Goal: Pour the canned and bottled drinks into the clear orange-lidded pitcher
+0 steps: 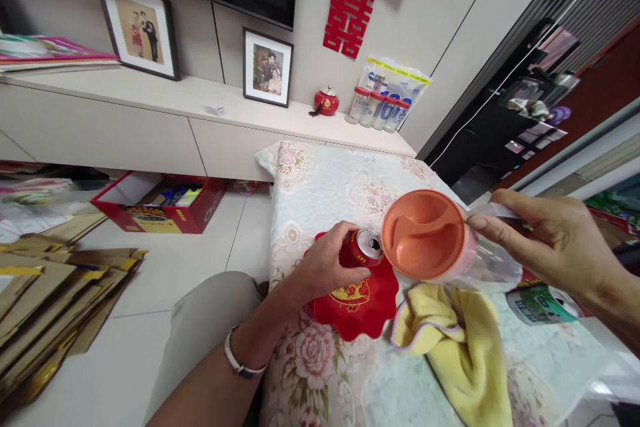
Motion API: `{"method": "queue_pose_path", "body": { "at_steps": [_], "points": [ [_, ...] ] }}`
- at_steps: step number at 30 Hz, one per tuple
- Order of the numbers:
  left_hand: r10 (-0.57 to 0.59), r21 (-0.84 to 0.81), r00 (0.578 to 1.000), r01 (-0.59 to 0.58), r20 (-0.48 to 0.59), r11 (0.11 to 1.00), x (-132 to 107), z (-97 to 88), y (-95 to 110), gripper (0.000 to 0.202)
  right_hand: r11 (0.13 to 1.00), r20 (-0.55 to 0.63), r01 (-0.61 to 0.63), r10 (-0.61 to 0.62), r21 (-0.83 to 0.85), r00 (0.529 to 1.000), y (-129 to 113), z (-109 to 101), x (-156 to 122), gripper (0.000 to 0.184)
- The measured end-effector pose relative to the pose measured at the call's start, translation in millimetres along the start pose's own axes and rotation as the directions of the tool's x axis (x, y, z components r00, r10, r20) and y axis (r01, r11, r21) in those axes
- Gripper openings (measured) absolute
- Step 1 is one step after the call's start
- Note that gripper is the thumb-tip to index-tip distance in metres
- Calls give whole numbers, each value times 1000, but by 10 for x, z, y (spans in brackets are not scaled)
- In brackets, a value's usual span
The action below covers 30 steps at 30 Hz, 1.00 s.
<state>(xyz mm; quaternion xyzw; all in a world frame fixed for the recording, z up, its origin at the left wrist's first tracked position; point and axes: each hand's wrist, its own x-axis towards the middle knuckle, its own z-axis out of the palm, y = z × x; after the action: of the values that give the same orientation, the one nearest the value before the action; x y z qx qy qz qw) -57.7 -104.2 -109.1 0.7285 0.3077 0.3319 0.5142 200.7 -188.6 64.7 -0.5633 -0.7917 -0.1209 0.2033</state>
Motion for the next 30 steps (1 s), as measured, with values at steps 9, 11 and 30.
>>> {"method": "queue_pose_path", "body": {
  "at_steps": [9,11,30],
  "points": [
    [11,2,1000,-11,7,1000,9,6,-4,53,998,5,60,-60,-26,998,-20,-38,44,57],
    [21,4,1000,-21,3,1000,14,9,-16,54,998,15,59,-58,-32,998,-16,-48,46,56],
    [20,-6,1000,-20,18,1000,19,13,-29,55,989,61,112,-106,-94,992,-64,-78,95,56]
  ]
}}
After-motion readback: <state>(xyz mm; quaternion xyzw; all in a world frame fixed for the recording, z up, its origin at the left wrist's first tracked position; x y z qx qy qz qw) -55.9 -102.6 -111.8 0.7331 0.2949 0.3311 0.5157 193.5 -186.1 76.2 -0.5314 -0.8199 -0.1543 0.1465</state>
